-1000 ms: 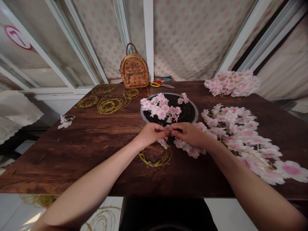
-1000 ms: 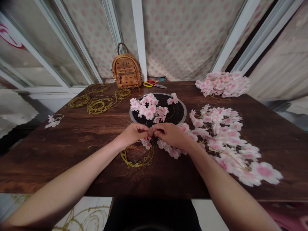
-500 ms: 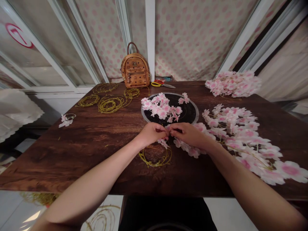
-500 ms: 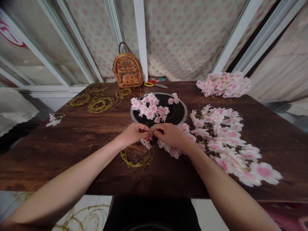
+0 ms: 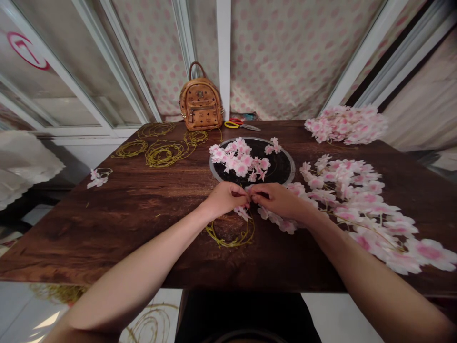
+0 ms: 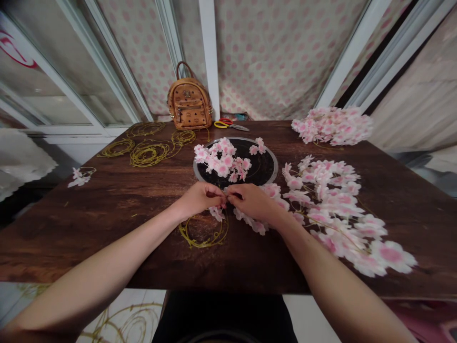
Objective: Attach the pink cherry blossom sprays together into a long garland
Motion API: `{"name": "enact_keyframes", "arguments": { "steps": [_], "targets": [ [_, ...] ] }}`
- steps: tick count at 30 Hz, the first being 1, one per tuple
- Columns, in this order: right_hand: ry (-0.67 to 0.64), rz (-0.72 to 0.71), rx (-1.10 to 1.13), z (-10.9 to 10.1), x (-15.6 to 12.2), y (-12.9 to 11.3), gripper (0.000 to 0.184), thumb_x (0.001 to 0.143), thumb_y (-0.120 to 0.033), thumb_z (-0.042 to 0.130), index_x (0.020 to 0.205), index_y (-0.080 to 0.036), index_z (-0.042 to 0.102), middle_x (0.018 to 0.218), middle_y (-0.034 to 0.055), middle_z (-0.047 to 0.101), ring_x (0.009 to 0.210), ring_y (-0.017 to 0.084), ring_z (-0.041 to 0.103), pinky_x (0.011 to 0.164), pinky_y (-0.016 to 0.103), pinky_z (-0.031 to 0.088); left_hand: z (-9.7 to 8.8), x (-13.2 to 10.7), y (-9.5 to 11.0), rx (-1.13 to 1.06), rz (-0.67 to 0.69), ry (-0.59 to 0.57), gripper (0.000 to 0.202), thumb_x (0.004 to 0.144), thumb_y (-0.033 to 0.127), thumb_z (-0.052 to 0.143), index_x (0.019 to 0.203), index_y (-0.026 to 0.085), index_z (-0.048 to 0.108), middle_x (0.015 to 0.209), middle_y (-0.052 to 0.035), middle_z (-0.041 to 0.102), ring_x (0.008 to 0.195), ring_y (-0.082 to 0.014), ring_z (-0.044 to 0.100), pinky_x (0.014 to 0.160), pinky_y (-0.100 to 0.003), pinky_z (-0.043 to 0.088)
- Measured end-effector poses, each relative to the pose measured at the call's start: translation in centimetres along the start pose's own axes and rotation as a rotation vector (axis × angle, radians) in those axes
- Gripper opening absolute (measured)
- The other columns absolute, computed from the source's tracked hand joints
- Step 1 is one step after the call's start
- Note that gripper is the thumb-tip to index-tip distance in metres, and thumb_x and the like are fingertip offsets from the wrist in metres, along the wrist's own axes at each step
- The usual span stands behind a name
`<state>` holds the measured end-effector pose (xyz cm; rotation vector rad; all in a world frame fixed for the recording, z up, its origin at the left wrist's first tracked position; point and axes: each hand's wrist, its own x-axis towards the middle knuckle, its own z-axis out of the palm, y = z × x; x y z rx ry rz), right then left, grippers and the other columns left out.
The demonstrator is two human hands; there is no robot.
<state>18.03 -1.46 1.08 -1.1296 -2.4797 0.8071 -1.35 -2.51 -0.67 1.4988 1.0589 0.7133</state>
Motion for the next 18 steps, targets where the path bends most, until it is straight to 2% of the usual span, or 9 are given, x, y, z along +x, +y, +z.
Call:
{"name": "enact_keyframes", "arguments": {
  "steps": [5,11,15,18],
  "targets": [
    [-0.014,-0.022,-0.013,0.1,-0.1,-0.1,0.019,0.085,-0.019,0.044,0.074,-0.02,0.059,0.073,0.0012,0.061,0.07,0.016,0.053,0.067,0.028,0.038,0.0,-0.1,0.3,0.005,0.01,0.004,0.012,0.075,0.013,0.062,0.069,0.014,0.072,0.07,-0.0053,0.072,0.061,-0.0123,0.061,0.061,-0.025,0.046],
    [-0.009,0.012,0.007,0.1,0.1,-0.1,0.019,0.085,-0.019,0.044,0.078,-0.02,0.062,0.075,0.0016,0.064,0.07,0.016,0.054,0.066,0.028,0.037,0.1,-0.2,0.8,-0.08,-0.05,0.024,0.012,0.077,0.01,0.062,0.069,0.013,0.071,0.067,-0.0045,0.071,0.06,-0.011,0.061,0.061,-0.024,0.045],
    [0.0,0.068,0.002,-0.5,-0.1,-0.3,0.02,0.086,-0.02,0.043,0.077,-0.019,0.061,0.07,0.0021,0.062,0.066,0.016,0.054,0.064,0.028,0.037,0.2,-0.2,0.9,-0.105,-0.056,0.053,0.007,0.077,0.013,0.065,0.074,0.012,0.072,0.069,-0.005,0.071,0.064,-0.0119,0.062,0.063,-0.024,0.046],
    [0.043,0.138,0.018,-1.0,-0.3,-0.4,0.016,0.084,-0.021,0.046,0.087,-0.017,0.061,0.07,0.002,0.062,0.064,0.016,0.054,0.062,0.028,0.037,0.1,-0.3,1.2,-0.12,-0.09,0.049,0.009,0.078,0.019,0.067,0.08,0.012,0.072,0.075,-0.0059,0.072,0.067,-0.0124,0.062,0.064,-0.024,0.047]
  ]
}}
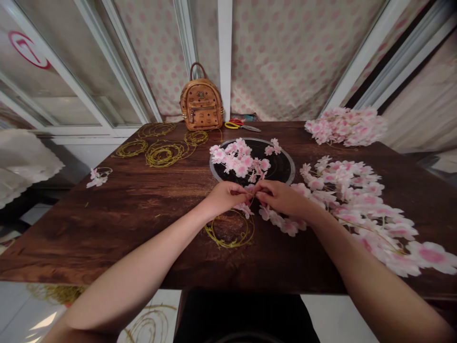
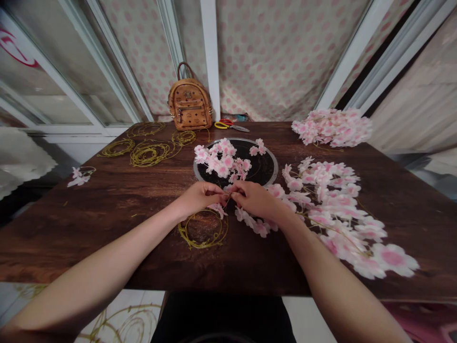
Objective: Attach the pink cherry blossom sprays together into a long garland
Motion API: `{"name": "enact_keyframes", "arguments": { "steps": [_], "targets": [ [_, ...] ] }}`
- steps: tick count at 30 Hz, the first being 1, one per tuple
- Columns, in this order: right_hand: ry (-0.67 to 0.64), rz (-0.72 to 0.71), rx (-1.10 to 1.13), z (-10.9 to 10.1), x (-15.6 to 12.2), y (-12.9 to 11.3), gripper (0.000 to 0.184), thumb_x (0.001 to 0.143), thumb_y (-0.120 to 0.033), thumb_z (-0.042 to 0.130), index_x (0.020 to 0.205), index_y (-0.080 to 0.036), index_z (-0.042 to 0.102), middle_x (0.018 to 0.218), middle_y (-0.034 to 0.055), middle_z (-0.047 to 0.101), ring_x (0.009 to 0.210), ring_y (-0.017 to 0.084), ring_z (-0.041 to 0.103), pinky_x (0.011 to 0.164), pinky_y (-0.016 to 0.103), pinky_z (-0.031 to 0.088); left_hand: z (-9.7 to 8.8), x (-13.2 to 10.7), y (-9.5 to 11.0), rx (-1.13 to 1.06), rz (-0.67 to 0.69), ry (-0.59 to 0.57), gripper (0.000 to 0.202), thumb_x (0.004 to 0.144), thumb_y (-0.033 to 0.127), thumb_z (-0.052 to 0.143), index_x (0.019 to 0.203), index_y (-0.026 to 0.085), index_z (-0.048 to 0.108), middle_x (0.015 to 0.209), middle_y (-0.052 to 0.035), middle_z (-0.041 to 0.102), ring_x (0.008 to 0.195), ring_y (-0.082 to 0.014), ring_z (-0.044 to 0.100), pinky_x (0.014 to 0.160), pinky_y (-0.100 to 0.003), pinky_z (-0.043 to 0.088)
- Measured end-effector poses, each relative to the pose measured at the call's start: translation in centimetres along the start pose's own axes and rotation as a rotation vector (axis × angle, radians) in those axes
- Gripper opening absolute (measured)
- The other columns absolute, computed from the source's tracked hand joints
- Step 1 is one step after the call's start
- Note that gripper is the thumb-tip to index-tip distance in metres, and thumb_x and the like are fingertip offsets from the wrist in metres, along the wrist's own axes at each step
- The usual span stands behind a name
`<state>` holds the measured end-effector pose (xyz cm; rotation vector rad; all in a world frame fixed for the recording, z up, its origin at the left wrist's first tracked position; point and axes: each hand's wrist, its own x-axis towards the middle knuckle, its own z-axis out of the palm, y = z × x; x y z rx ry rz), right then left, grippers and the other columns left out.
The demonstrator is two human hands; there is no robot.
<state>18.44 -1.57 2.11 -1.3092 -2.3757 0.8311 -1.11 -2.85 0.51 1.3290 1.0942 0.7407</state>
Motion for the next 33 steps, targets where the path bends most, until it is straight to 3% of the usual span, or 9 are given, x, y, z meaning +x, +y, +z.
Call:
{"name": "enact_keyframes", "arguments": {
  "steps": [5,9,12,15,18,20,23,26,33],
  "targets": [
    [0.017,0.036,0.102,-0.4,-0.2,-0.2,0.027,0.088,-0.025,0.043,0.109,-0.017,0.058,0.071,-0.0001,0.06,0.06,0.014,0.053,0.057,0.025,0.037,-0.1,-0.3,0.4,0.017,-0.01,-0.065,0.02,0.082,0.024,0.062,0.098,0.015,0.07,0.089,-0.0052,0.071,0.073,-0.0131,0.063,0.063,-0.024,0.05],
    [0.044,0.005,0.07,-0.6,-0.1,-0.4,0.028,0.091,-0.032,0.041,0.087,-0.017,0.064,0.072,0.0022,0.061,0.066,0.015,0.054,0.062,0.027,0.037,0.1,-0.5,0.3,0.144,0.189,-0.143,0.018,0.083,0.025,0.062,0.096,0.015,0.069,0.087,-0.0041,0.07,0.074,-0.0133,0.061,0.064,-0.024,0.047],
    [0.048,0.004,0.051,-0.8,-0.1,-0.4,0.025,0.087,-0.032,0.047,0.083,-0.016,0.065,0.076,0.0031,0.064,0.069,0.015,0.054,0.064,0.027,0.037,0.1,-0.8,0.6,0.248,0.299,-0.135,0.018,0.082,0.029,0.063,0.09,0.015,0.07,0.081,-0.0033,0.07,0.074,-0.0144,0.061,0.066,-0.025,0.046],
    [0.04,0.04,0.057,-1.0,-0.1,-0.3,0.026,0.085,-0.035,0.05,0.079,-0.016,0.066,0.071,0.0024,0.063,0.066,0.015,0.052,0.062,0.027,0.036,-0.7,-0.8,1.1,0.328,0.265,-0.043,0.024,0.087,0.036,0.057,0.089,0.016,0.071,0.081,-0.0043,0.071,0.067,-0.014,0.061,0.063,-0.026,0.046],
    [0.032,0.057,0.069,-1.0,-0.2,-0.1,0.026,0.084,-0.038,0.052,0.077,-0.016,0.065,0.068,0.0014,0.062,0.062,0.014,0.051,0.059,0.027,0.034,-2.1,-0.6,1.4,0.513,0.288,0.171,0.027,0.088,0.038,0.054,0.084,0.017,0.071,0.08,-0.0037,0.072,0.067,-0.0143,0.06,0.064,-0.027,0.044],
    [0.045,0.061,0.078,-1.0,-0.2,0.0,0.024,0.082,-0.037,0.053,0.077,-0.016,0.065,0.068,0.001,0.062,0.062,0.014,0.051,0.059,0.027,0.035,-2.9,-0.4,1.4,0.66,0.329,0.255,0.023,0.085,0.038,0.058,0.084,0.019,0.072,0.083,-0.0031,0.072,0.073,-0.0161,0.06,0.068,-0.028,0.043],
    [0.096,0.079,0.051,-1.2,-0.3,0.1,0.022,0.082,-0.033,0.051,0.074,-0.017,0.064,0.067,0.0008,0.061,0.062,0.014,0.052,0.06,0.027,0.035,-3.5,-0.3,1.2,0.788,0.376,0.191,0.018,0.079,0.036,0.066,0.086,0.02,0.072,0.089,-0.0033,0.071,0.084,-0.0186,0.06,0.075,-0.031,0.043],
    [0.139,0.098,-0.005,-1.4,-0.3,0.3,0.021,0.081,-0.03,0.05,0.072,-0.018,0.064,0.07,0.002,0.063,0.066,0.015,0.054,0.063,0.028,0.037,-3.5,-0.4,0.9,0.784,0.36,0.092,0.013,0.079,0.031,0.065,0.082,0.019,0.07,0.086,-0.0034,0.07,0.081,-0.0176,0.061,0.075,-0.03,0.043],
    [0.175,0.087,0.06,-1.0,-0.1,0.4,0.016,0.081,-0.028,0.052,0.081,-0.018,0.065,0.077,0.0031,0.067,0.071,0.016,0.058,0.067,0.029,0.041,-3.2,0.1,0.4,0.385,0.206,-0.051,0.013,0.084,0.028,0.059,0.082,0.016,0.06,0.069,-0.002,0.066,0.063,-0.0124,0.06,0.063,-0.026,0.047]
  ]
}}
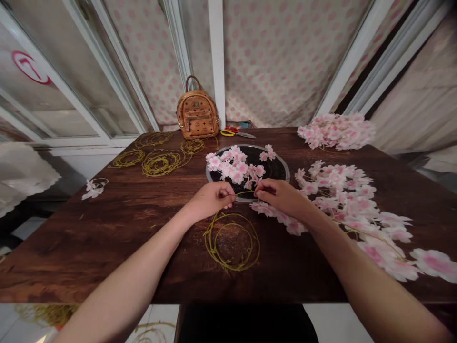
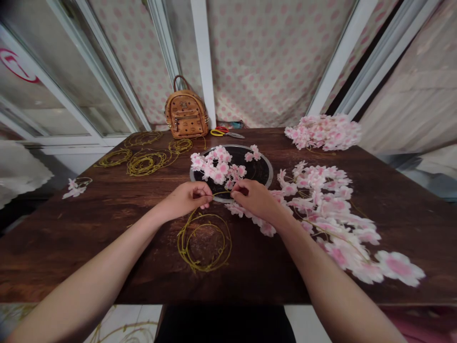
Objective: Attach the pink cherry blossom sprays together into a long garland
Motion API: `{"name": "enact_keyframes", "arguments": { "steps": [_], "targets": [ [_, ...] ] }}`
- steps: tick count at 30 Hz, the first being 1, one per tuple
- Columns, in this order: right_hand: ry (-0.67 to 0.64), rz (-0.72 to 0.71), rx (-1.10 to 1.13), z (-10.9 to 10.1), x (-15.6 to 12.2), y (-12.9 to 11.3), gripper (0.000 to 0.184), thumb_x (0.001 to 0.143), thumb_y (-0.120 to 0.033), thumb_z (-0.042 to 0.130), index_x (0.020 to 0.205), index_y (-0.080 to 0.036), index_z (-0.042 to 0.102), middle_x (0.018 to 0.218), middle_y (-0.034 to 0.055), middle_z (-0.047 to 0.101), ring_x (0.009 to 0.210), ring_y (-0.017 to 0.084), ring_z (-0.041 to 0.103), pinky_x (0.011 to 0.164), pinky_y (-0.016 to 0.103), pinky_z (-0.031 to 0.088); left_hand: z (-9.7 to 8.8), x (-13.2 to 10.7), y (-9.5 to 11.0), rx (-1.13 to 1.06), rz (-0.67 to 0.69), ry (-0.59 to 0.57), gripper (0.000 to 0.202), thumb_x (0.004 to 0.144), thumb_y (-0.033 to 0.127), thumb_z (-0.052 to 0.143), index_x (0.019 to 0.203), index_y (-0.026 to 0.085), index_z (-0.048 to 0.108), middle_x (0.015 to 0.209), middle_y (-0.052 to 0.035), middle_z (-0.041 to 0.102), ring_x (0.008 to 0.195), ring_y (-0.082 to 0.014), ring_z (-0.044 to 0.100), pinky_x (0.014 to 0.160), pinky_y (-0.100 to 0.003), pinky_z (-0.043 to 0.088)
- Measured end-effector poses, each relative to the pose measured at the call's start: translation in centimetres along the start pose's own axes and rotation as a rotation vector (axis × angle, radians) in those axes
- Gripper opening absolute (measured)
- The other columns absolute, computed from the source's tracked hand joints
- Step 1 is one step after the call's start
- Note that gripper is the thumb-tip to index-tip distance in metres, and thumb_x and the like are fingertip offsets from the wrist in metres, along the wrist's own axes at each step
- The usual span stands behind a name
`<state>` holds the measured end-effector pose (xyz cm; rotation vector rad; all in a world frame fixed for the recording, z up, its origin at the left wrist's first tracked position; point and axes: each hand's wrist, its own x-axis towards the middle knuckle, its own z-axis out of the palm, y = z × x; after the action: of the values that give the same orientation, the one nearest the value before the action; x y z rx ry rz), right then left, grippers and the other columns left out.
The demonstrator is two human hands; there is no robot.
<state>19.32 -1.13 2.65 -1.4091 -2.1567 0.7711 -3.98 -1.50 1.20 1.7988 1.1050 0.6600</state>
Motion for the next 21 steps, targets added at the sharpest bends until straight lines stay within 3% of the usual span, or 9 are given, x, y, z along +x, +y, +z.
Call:
{"name": "enact_keyframes", "arguments": {
  "steps": [6,10,13,16,19,21],
  "targets": [
    [0.021,-0.027,0.234,0.1,0.1,-0.2,0.017,0.083,-0.029,0.052,0.083,-0.019,0.066,0.085,0.0048,0.071,0.082,0.019,0.063,0.077,0.031,0.046,-1.2,0.0,0.7,-0.19,-0.128,-0.074,0.017,0.081,0.031,0.065,0.083,0.014,0.06,0.067,0.0022,0.058,0.055,-0.0081,0.056,0.057,-0.023,0.048],
    [0.051,0.056,0.368,-0.2,0.0,-0.2,0.016,0.082,-0.031,0.054,0.079,-0.019,0.064,0.086,0.0061,0.071,0.082,0.019,0.064,0.078,0.032,0.047,-3.0,-0.3,0.8,-0.162,-0.206,-0.159,0.023,0.079,0.034,0.068,0.085,0.013,0.062,0.069,0.0025,0.056,0.055,-0.0078,0.057,0.055,-0.021,0.046],
    [0.062,0.113,0.326,-0.3,0.0,-0.1,0.017,0.081,-0.032,0.053,0.077,-0.019,0.062,0.077,0.0044,0.067,0.069,0.017,0.059,0.066,0.03,0.044,-4.3,-0.5,0.2,-0.092,-0.22,-0.196,0.027,0.078,0.04,0.069,0.08,0.013,0.063,0.064,0.0033,0.053,0.05,-0.0069,0.05,0.049,-0.021,0.043],
    [-0.033,0.057,0.229,-0.3,0.0,0.2,0.016,0.079,-0.029,0.053,0.073,-0.017,0.062,0.069,0.0023,0.063,0.063,0.015,0.053,0.06,0.028,0.04,-5.3,-0.8,-0.2,0.018,-0.215,-0.232,0.031,0.076,0.045,0.07,0.08,0.015,0.066,0.06,0.0034,0.053,0.048,-0.0072,0.045,0.045,-0.019,0.039],
    [-0.149,0.036,0.088,-0.2,0.0,0.2,0.015,0.077,-0.026,0.052,0.071,-0.017,0.061,0.064,0.0005,0.059,0.059,0.013,0.049,0.057,0.027,0.036,-5.9,-1.0,0.0,0.071,-0.213,-0.245,0.034,0.076,0.05,0.068,0.084,0.017,0.07,0.065,-0.0001,0.06,0.056,-0.0103,0.053,0.049,-0.02,0.042],
    [-0.175,0.03,0.021,0.0,-0.1,0.0,0.016,0.078,-0.025,0.05,0.07,-0.017,0.061,0.063,0.0002,0.058,0.057,0.013,0.049,0.056,0.026,0.035,-6.1,-0.9,0.1,0.121,-0.187,-0.172,0.036,0.078,0.052,0.064,0.085,0.017,0.071,0.072,-0.003,0.066,0.063,-0.0133,0.058,0.056,-0.022,0.046]
  ]
}}
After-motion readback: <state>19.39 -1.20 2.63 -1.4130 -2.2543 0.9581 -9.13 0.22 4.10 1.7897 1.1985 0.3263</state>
